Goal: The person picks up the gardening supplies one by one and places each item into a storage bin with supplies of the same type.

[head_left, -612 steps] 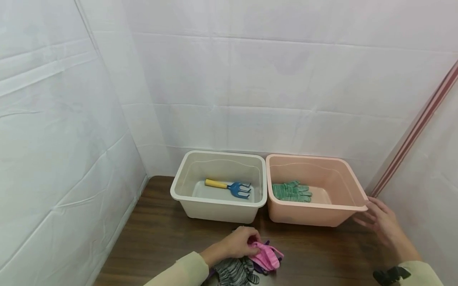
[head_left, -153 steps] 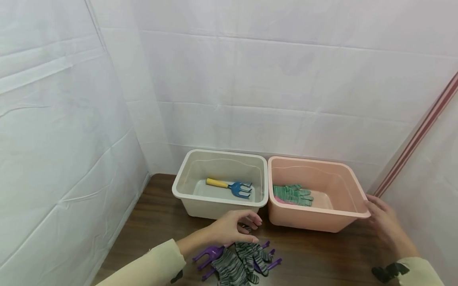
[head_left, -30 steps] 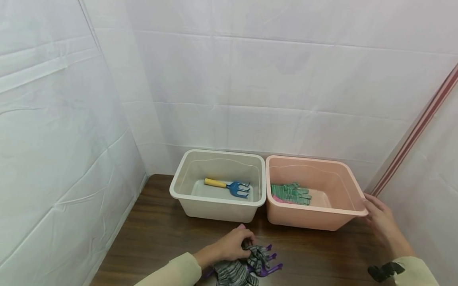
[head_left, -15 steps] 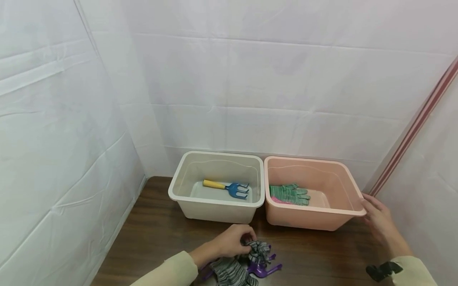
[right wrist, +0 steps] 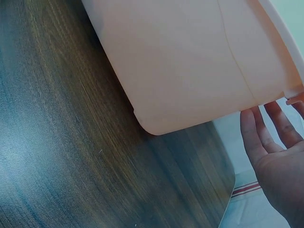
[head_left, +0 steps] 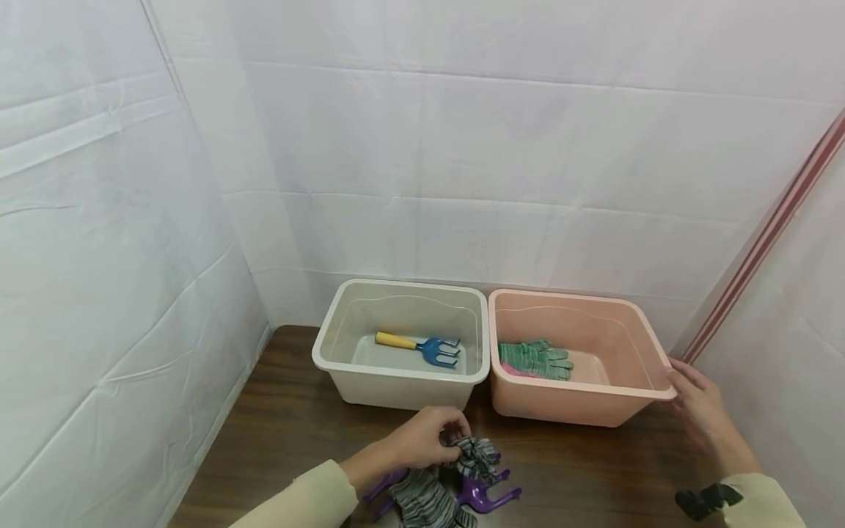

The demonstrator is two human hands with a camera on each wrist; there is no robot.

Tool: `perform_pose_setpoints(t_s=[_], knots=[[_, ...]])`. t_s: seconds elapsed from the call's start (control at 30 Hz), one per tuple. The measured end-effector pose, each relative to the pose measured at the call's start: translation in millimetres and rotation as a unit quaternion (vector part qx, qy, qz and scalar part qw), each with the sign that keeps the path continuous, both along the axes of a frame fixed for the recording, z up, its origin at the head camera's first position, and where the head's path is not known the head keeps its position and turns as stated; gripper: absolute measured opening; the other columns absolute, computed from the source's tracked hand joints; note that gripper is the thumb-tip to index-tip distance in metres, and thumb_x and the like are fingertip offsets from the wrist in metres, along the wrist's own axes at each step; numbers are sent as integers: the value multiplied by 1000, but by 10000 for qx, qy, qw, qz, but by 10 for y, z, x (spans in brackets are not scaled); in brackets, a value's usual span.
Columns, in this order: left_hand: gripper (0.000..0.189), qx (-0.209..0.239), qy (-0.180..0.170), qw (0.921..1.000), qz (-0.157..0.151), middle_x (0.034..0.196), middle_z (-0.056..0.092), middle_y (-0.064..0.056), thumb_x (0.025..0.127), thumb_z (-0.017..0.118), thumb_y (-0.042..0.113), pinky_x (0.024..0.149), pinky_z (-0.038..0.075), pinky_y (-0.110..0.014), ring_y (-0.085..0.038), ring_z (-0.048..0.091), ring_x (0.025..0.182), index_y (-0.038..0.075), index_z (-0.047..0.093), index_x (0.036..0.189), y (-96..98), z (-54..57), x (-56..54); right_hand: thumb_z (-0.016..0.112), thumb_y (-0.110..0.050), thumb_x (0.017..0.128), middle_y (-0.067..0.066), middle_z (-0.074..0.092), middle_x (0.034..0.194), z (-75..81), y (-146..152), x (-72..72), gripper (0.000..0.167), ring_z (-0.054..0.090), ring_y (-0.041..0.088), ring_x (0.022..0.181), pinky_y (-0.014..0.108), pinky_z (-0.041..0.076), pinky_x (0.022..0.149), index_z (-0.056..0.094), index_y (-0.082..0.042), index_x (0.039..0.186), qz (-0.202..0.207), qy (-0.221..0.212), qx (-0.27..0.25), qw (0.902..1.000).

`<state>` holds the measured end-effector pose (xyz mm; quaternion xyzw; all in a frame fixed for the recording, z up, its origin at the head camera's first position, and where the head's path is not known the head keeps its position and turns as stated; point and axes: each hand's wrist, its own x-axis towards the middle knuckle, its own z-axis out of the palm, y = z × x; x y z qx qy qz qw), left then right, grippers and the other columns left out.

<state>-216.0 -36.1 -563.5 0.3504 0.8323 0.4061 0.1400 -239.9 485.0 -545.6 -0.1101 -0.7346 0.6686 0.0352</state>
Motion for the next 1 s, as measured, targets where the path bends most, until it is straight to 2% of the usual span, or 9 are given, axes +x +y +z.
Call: perform_pose_setpoints(t_s=[0.13,0.27,0.37,0.57,0.8,1.0], knots=[[25,34,-105,9999,36,99,65,14,89,80,5,84,57,-25,-6,64,92,21,71,106,-10,51,6,64,-40,108,-24,61,107,-13,8,-3,62,66,-7,94,20,59,79,47,-7,157,-66,-79,91,9999],[25,78,-178,9998,60,99,65,14,90,80,5,85,59,-29,-12,67,94,21,71,106,-11,78,4,64,-37,108,-26,63,105,-12,22,-6,54,67,-6,93,19,59,77,52,-11,154,-127,-88,-69,9999],[25,92,-148,9998,61,99,64,14,90,80,6,84,59,-29,-13,67,95,21,70,106,-6,97,4,64,-35,108,-26,64,103,-5,27,-13,50,67,-5,92,20,59,76,54,-13,151,-162,-77,-159,9997],[24,129,-11,9999,32,99,65,14,91,81,7,84,58,-26,-9,66,94,22,70,107,6,133,23,65,-39,107,-26,64,101,3,39,-15,55,68,-3,90,21,60,77,52,-13,153,-159,-120,-105,9997],[24,164,115,9998,62,97,65,15,90,82,7,83,59,-26,-9,67,92,22,71,106,6,162,28,66,-35,107,-25,68,102,-15,34,-3,41,68,-4,92,20,60,76,60,-16,143,-68,42,-297,9995],[23,122,128,9998,60,95,65,15,90,82,9,82,59,-28,-12,67,91,22,72,106,24,195,24,65,-36,108,-26,66,103,-21,14,-2,40,67,-5,93,19,59,77,60,-17,143,-54,72,-159,9998]])
